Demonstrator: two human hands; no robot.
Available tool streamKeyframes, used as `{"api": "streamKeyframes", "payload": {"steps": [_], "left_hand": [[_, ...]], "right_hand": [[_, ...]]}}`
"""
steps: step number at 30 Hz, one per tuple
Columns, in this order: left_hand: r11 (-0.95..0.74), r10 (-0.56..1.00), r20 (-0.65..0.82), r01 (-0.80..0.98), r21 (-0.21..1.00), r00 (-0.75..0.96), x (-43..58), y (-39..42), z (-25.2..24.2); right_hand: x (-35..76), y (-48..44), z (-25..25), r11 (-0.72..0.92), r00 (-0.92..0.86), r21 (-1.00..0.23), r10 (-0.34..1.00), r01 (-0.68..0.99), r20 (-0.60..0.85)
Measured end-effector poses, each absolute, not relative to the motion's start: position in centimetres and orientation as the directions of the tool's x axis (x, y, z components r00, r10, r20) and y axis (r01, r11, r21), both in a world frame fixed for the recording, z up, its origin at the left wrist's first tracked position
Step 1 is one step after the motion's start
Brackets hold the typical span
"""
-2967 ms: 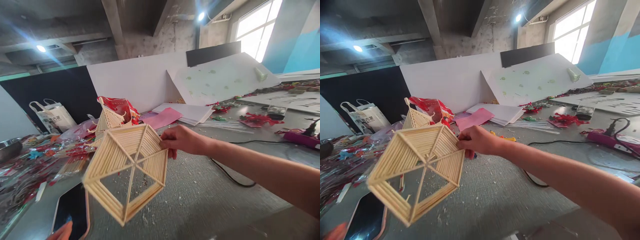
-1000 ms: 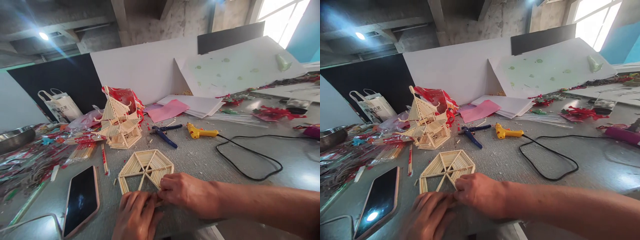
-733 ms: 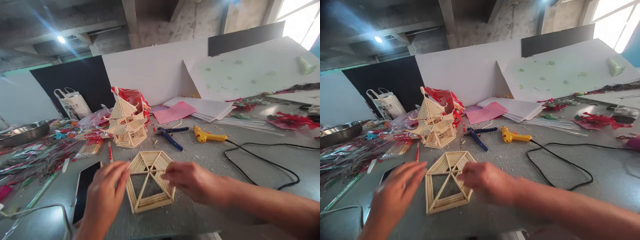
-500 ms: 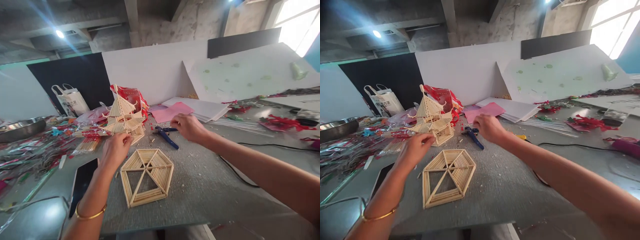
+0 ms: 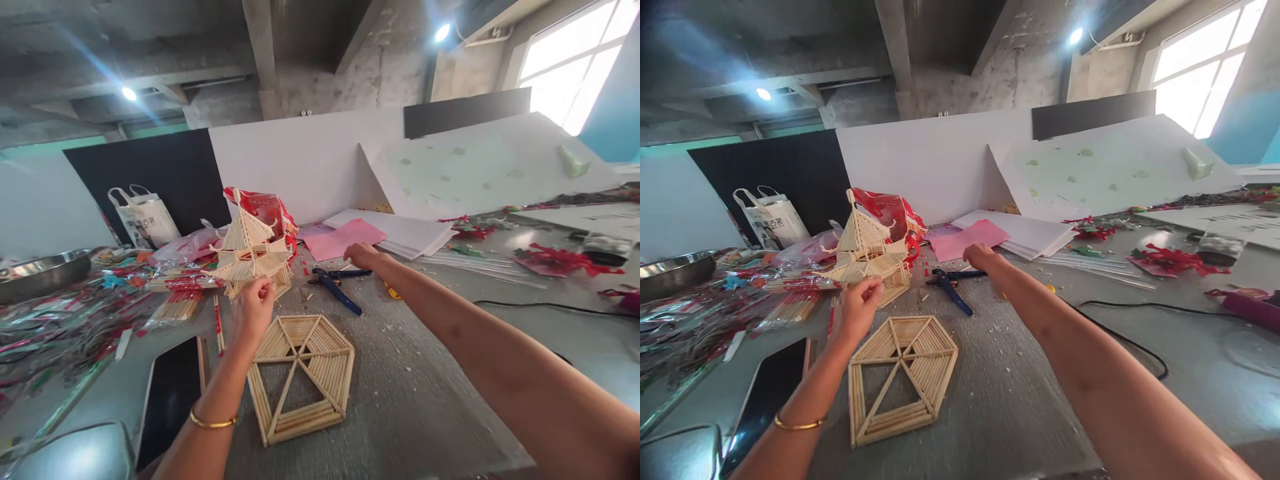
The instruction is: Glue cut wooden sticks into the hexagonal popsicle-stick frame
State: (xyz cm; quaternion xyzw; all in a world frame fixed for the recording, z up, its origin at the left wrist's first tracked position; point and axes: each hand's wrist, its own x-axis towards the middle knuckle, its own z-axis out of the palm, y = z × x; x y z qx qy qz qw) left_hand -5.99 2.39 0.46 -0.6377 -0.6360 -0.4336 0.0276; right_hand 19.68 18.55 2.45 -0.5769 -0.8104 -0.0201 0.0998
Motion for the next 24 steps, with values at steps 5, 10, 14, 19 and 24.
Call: {"api": "streamKeyframes", "payload": {"steps": [5,10,14,19,24], "left_hand": [[-0.271,0.758,0.641,0.834,0.48,-0.122,-5.3,1.4,0.1],[-0.319,0.731,0.674,0.816,0.481,-0.112,-5.1,1.0,0.5],[-0.338,0.745,0.643,0.731,0.593,-0.178,-5.2,1.4,0.4],[-0.258,0.914,0.298,0.175,0.95,-0.276,-4.9,1.6,0.3],[-0.156,0.984,0.142,-0.131,0.979,-0.108,-3.7,0.8,0.5]], "right_hand": [[19.5,19.1,1.5,0.397,-0.392,-0.027,0.913,0.917,0.11],[20.4,17.8,2.5,0.44,-0.42,-0.101,0.891,0.892,0.173],[18.6,15.2,3.8,0.492,-0.443,-0.25,0.867,0.834,0.228],[14.0,9.0,2.7,0.582,-0.608,-0.621,0.767,0.525,0.205],[11.8,4.7,0.8,0.379,-0.634,-0.912,0.746,0.154,0.203]]}}
